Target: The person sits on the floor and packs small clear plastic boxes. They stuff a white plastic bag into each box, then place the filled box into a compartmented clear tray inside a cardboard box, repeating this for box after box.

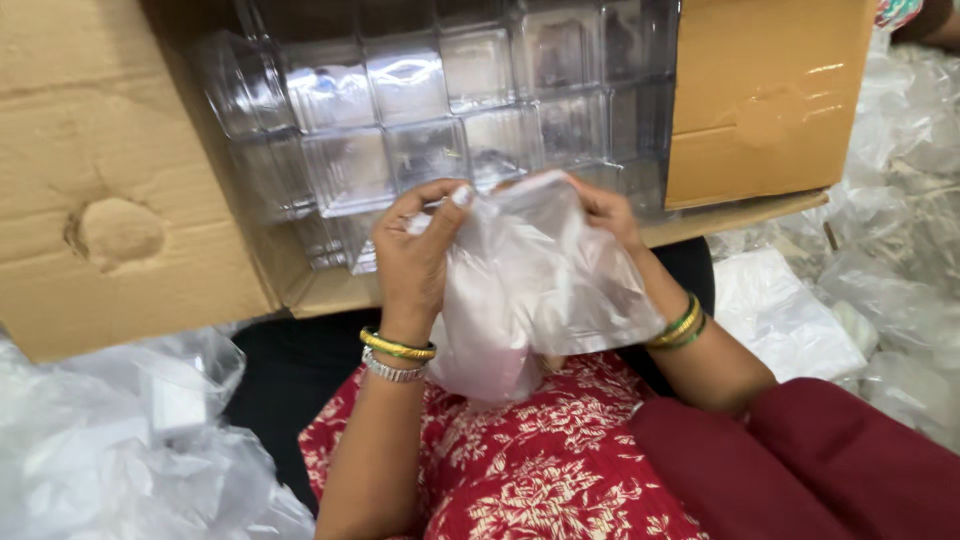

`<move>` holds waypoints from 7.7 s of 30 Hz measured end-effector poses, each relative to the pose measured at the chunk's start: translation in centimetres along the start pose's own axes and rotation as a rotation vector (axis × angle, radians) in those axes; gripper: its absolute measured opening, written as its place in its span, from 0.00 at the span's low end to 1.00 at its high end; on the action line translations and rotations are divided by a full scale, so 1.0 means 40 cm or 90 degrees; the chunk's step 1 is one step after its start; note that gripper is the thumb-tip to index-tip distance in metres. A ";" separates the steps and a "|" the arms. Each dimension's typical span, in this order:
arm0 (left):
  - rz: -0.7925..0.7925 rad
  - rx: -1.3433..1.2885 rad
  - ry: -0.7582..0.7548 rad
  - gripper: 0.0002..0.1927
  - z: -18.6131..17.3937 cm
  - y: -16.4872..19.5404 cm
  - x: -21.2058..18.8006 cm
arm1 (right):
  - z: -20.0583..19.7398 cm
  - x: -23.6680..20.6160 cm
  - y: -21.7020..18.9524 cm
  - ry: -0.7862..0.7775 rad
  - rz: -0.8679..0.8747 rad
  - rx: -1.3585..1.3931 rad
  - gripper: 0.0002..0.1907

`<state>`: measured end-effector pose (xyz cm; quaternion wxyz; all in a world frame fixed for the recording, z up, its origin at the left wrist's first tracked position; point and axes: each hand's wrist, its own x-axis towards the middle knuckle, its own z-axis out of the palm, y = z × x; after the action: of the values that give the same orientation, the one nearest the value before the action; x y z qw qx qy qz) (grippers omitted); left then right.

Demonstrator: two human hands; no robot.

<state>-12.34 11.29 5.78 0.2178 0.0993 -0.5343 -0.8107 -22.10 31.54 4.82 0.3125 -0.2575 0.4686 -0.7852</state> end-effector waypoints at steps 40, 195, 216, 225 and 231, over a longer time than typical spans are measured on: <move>0.084 0.262 0.015 0.11 0.049 -0.066 -0.126 | 0.092 -0.087 -0.034 0.075 0.027 -0.310 0.06; 0.075 0.559 0.352 0.12 -0.279 0.031 0.154 | 0.201 0.409 0.242 0.033 0.014 -0.388 0.17; 0.252 0.073 0.149 0.06 -0.193 0.005 0.027 | 0.192 0.238 0.089 0.130 -0.214 -0.140 0.18; 0.057 0.172 -0.047 0.08 -0.029 -0.073 -0.091 | 0.016 -0.099 0.018 0.012 0.076 0.286 0.26; 0.032 0.302 -0.030 0.12 0.155 -0.162 -0.136 | -0.082 -0.339 0.071 0.031 0.109 0.322 0.16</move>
<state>-11.56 21.05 2.03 0.1960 0.1151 -0.7170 -0.6590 -14.54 42.31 -0.64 0.4204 -0.1119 0.2851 -0.8541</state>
